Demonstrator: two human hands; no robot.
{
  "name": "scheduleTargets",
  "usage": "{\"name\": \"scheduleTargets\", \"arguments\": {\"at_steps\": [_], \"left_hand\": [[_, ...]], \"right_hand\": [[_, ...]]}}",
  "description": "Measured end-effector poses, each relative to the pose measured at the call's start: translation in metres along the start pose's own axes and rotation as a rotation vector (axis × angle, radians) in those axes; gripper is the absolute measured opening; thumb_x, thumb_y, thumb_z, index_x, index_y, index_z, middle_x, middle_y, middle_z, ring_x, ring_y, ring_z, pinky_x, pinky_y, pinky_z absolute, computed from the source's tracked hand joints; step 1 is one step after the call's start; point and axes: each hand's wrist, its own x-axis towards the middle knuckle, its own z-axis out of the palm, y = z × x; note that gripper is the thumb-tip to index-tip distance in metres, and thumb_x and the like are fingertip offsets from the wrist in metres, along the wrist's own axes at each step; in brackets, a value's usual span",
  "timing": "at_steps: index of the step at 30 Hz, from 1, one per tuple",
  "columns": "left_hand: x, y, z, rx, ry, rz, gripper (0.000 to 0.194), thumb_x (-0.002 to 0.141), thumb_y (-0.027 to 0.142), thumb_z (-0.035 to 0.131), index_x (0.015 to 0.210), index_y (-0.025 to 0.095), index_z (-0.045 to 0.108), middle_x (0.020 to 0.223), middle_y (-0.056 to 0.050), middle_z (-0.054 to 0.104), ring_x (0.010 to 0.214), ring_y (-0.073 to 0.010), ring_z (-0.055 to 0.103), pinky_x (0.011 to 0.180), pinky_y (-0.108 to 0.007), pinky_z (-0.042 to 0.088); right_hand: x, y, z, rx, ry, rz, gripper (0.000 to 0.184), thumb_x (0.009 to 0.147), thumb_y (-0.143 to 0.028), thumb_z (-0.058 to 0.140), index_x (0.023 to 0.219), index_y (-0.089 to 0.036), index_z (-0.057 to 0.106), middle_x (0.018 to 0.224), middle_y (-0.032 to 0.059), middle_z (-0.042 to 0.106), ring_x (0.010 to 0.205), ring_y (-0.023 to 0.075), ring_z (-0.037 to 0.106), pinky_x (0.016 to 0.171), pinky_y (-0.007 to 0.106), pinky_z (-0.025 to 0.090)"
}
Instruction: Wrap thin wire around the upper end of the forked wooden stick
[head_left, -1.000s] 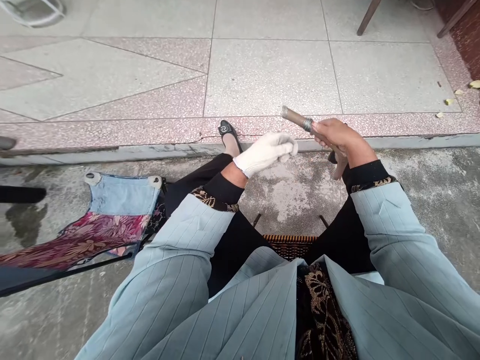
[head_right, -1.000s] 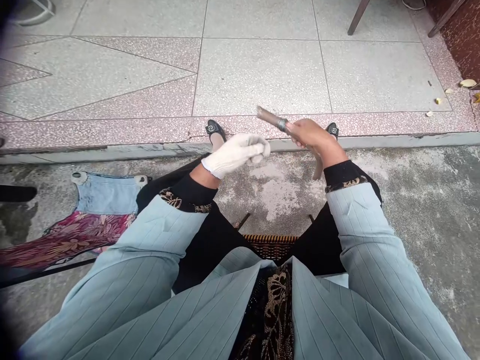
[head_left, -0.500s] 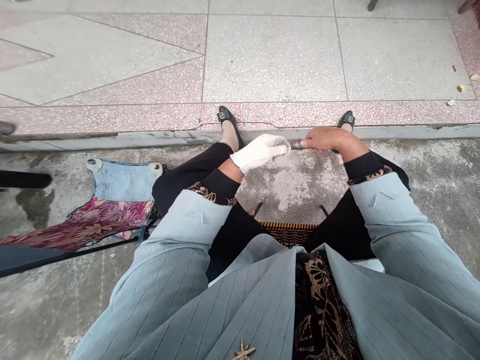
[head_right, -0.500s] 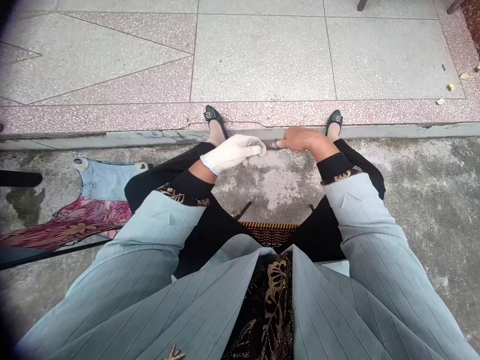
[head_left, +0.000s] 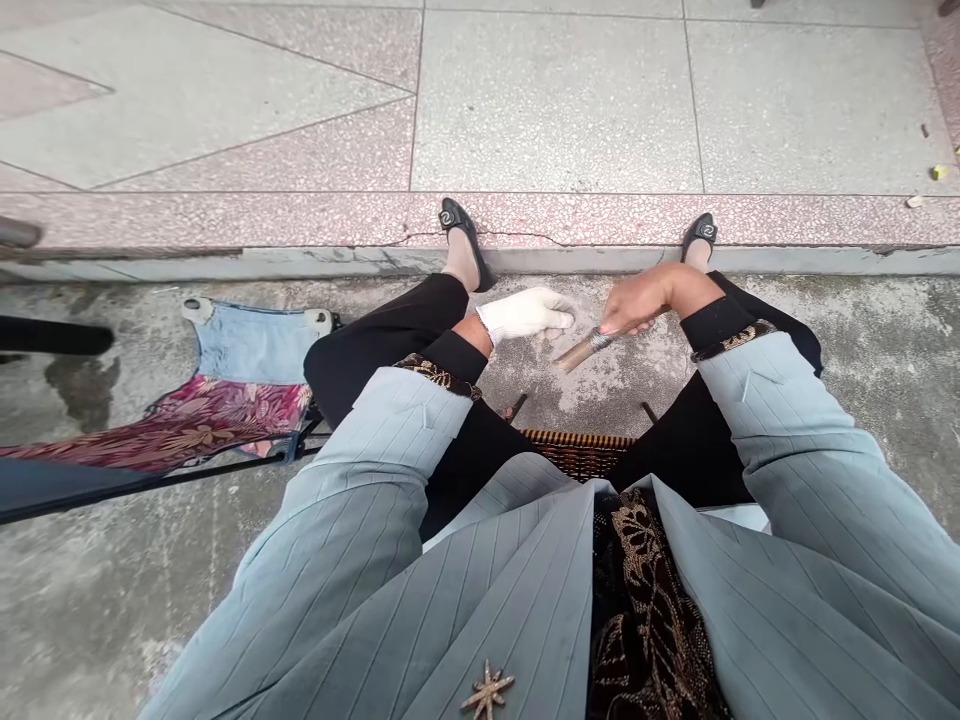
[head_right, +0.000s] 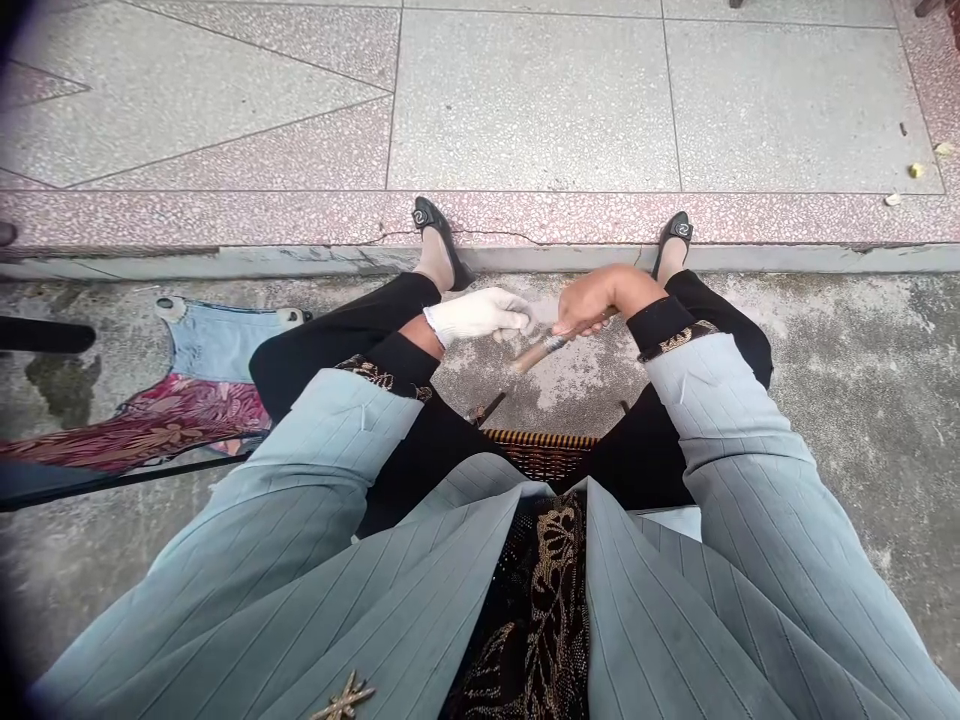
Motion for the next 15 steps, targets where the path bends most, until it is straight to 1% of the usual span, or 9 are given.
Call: {"name": "scheduleTargets", "arguments": {"at_steps": [1,3,5,7,8,10,12,13,15], "left_hand": [[-0.001,0.000,0.004,0.021,-0.011,-0.011,0.006,0.079,0.020,0.069,0.078,0.014,0.068,0.058,0.000,0.058,0.045,-0.0073,0.050,0.044,-0.017,0.038],[0.000,-0.001,0.013,0.035,0.043,-0.016,0.004,0.080,0.017,0.065,0.080,0.014,0.067,0.059,0.000,0.059,0.046,-0.0078,0.052,0.046,-0.018,0.040],[0.002,0.000,0.019,0.017,0.151,0.000,0.008,0.083,0.014,0.058,0.083,0.013,0.066,0.062,-0.001,0.061,0.049,-0.0090,0.055,0.051,-0.020,0.043],[0.003,0.004,0.018,0.053,0.276,0.019,0.012,0.086,0.012,0.054,0.086,0.012,0.065,0.068,-0.004,0.064,0.057,-0.0106,0.059,0.059,-0.022,0.047],[0.000,0.008,0.016,0.125,0.320,0.022,0.012,0.086,0.011,0.053,0.086,0.011,0.066,0.072,-0.006,0.066,0.063,-0.0115,0.061,0.063,-0.023,0.048],[-0.016,0.017,0.008,0.349,0.401,0.001,0.012,0.085,0.012,0.057,0.085,0.013,0.069,0.078,-0.005,0.069,0.072,-0.0134,0.063,0.069,-0.024,0.049],[-0.050,0.026,-0.002,0.573,0.501,-0.047,0.011,0.082,0.017,0.065,0.089,0.016,0.072,0.081,-0.003,0.070,0.081,-0.0165,0.064,0.074,-0.025,0.049],[-0.072,0.030,-0.007,0.671,0.622,-0.064,0.013,0.082,0.020,0.066,0.092,0.017,0.073,0.084,-0.003,0.070,0.086,-0.0180,0.064,0.078,-0.027,0.049],[-0.123,0.031,-0.015,0.763,0.965,-0.044,0.022,0.088,0.021,0.058,0.105,0.022,0.073,0.100,0.001,0.072,0.097,-0.0183,0.063,0.087,-0.031,0.049]], "right_hand": [[0.006,0.000,0.000,-0.115,0.051,0.096,0.055,0.077,-0.062,0.075,0.054,-0.015,0.058,0.049,0.0027,0.052,0.046,0.0108,0.046,0.049,0.026,0.035],[0.020,0.002,0.001,-0.281,0.321,0.221,0.053,0.078,-0.057,0.077,0.051,-0.017,0.053,0.047,0.0035,0.047,0.051,0.0146,0.048,0.053,0.029,0.035],[0.035,0.005,0.003,-0.283,0.646,0.227,0.049,0.078,-0.051,0.078,0.054,-0.019,0.050,0.049,0.0029,0.044,0.059,0.0177,0.051,0.057,0.030,0.036],[0.051,0.007,0.008,-0.116,0.833,0.132,0.046,0.083,-0.052,0.073,0.060,-0.020,0.050,0.052,0.0022,0.044,0.059,0.0171,0.050,0.056,0.029,0.036],[0.058,0.007,0.012,0.025,0.861,0.054,0.045,0.086,-0.055,0.068,0.064,-0.020,0.051,0.053,0.0016,0.045,0.057,0.0156,0.049,0.053,0.028,0.036],[0.071,0.005,0.023,0.367,0.834,-0.145,0.047,0.091,-0.063,0.058,0.072,-0.020,0.052,0.055,-0.0002,0.047,0.050,0.0117,0.044,0.047,0.024,0.034],[0.079,0.000,0.037,0.638,0.719,-0.301,0.053,0.088,-0.072,0.054,0.079,-0.020,0.052,0.058,-0.0013,0.049,0.047,0.0091,0.040,0.043,0.022,0.033],[0.081,-0.004,0.044,0.722,0.655,-0.359,0.055,0.086,-0.075,0.056,0.081,-0.020,0.052,0.060,-0.0016,0.050,0.047,0.0085,0.040,0.042,0.022,0.033],[0.082,-0.011,0.054,0.823,0.575,-0.437,0.058,0.080,-0.077,0.060,0.083,-0.020,0.052,0.061,-0.0022,0.050,0.046,0.0079,0.040,0.041,0.022,0.034]]}}
